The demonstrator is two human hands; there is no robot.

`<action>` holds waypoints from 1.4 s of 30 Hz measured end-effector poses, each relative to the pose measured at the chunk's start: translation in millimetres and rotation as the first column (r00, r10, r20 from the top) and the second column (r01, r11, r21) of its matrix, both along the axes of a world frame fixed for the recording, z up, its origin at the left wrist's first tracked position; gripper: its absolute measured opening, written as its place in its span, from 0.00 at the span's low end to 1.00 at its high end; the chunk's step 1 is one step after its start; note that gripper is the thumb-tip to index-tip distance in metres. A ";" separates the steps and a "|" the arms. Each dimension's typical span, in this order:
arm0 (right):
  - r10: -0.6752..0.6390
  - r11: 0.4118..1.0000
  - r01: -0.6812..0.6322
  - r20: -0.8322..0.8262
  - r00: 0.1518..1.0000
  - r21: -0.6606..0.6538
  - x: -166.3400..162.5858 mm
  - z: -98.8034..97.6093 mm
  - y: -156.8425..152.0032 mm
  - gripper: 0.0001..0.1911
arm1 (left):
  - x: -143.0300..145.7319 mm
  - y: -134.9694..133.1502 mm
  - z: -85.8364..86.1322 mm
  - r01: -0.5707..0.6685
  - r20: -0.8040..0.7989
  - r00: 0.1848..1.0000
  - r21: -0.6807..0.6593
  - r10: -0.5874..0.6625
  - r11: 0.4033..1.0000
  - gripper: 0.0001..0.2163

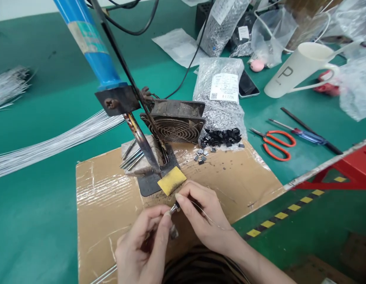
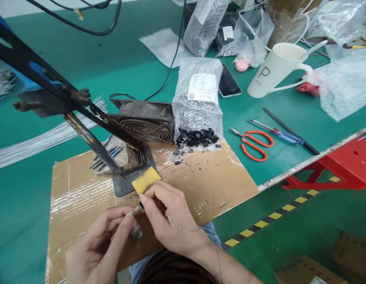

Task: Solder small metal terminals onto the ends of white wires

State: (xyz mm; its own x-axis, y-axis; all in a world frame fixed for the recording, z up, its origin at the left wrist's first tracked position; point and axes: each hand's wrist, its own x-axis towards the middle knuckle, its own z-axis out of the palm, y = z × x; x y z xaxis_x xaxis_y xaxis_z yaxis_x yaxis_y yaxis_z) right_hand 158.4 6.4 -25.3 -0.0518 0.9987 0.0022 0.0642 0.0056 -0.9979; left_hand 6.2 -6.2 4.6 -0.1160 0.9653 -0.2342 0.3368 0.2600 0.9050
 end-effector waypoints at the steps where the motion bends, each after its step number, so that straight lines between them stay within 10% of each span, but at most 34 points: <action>1: 0.001 1.000 -0.001 0.004 1.000 -0.005 -0.1 -0.4 -0.2 0.12 | -0.1 -0.3 0.0 0.003 -0.001 1.000 -0.001 -0.003 1.000 0.07; 42: -0.084 0.995 0.086 -0.040 0.996 0.047 -1.1 -4.3 1.8 0.12 | -1.1 1.9 -1.1 0.012 -0.091 0.996 0.013 -0.011 1.000 0.09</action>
State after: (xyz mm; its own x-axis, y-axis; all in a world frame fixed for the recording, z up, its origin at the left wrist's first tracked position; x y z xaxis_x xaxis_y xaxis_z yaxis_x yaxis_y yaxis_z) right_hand 157.2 8.2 -29.6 0.0345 0.9981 0.0515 0.0289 0.0505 -0.9983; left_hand 5.1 -4.3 3.5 -0.1251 0.9697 -0.2100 0.4204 0.2435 0.8741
